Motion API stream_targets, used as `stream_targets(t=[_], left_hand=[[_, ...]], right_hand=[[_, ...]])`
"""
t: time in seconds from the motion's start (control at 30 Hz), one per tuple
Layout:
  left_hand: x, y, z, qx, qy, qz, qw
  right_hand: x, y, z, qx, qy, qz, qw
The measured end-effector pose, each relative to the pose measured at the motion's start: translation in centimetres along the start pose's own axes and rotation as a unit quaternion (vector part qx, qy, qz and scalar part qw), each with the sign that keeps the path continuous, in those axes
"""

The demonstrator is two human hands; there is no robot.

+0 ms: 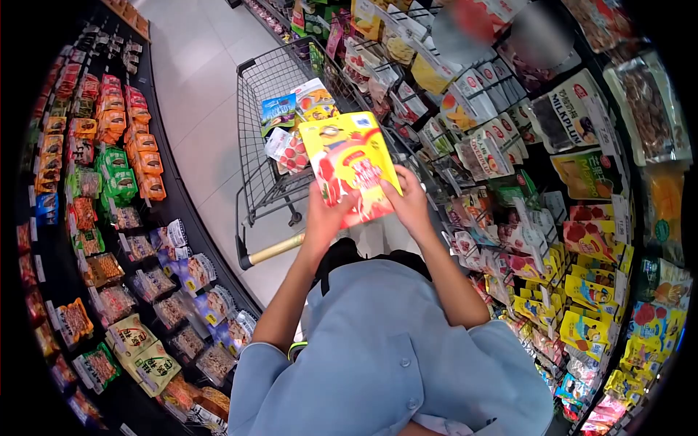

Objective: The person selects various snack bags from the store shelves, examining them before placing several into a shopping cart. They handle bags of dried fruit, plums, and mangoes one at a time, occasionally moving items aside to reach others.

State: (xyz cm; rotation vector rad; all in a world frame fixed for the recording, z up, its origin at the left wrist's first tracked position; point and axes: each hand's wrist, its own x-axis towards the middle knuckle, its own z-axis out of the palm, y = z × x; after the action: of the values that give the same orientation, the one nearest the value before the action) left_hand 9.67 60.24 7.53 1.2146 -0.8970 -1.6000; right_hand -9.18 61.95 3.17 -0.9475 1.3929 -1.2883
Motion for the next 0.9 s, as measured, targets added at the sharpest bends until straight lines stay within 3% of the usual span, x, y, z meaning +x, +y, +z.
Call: stream_targets(t=[0.03,0.13,0.17,0.27,0.33,0.47,0.6,0.73,0.83,0.9], left_hand=[[1.6,0.5,-1.2,0.003,0.019,-0.013,1.000],[6.0,2.2,-4.4,-0.031,0.009,-0.006,0.999],[7.7,1.6,-5.8,-0.043,0.013,-0.012,0.999],[13.2,0.0,-9.6,-0.011,0.049,-0.065,0.997],[17.1,-2.5,-12.3,0.007,0.084,-0.078,0.993],[23.8,-8.6,-16.8,0.078,0.153,-0.090,0.981],[26.5,-9.8,-17.6,0.011,0.131,-0.138,0.982],[28.0,-13.1,-19.1,0.052,0.133,-0.215,0.966],[31.0,-23.9,-24.5,0.130,0.048,-0.184,0.973],[29.6,-25.6,-23.8,0.242,0.130,-0.114,0.955]], right_hand=[[1.3,0.7,1.8,0.019,0.009,-0.028,0.999],[4.7,0.9,5.4,-0.115,-0.007,-0.029,0.993],[5.2,-0.3,6.1,-0.247,-0.010,-0.031,0.969],[7.8,2.6,7.7,-0.306,-0.032,-0.149,0.940],[9.0,4.3,8.2,-0.374,-0.044,-0.214,0.901],[8.5,4.6,8.9,-0.508,-0.057,-0.228,0.829],[8.7,4.9,9.2,-0.515,-0.064,-0.234,0.822],[9.0,4.0,9.3,-0.514,-0.068,-0.247,0.819],[9.4,3.6,9.5,-0.520,-0.071,-0.251,0.813],[9.8,3.6,9.4,-0.524,-0.073,-0.258,0.808]])
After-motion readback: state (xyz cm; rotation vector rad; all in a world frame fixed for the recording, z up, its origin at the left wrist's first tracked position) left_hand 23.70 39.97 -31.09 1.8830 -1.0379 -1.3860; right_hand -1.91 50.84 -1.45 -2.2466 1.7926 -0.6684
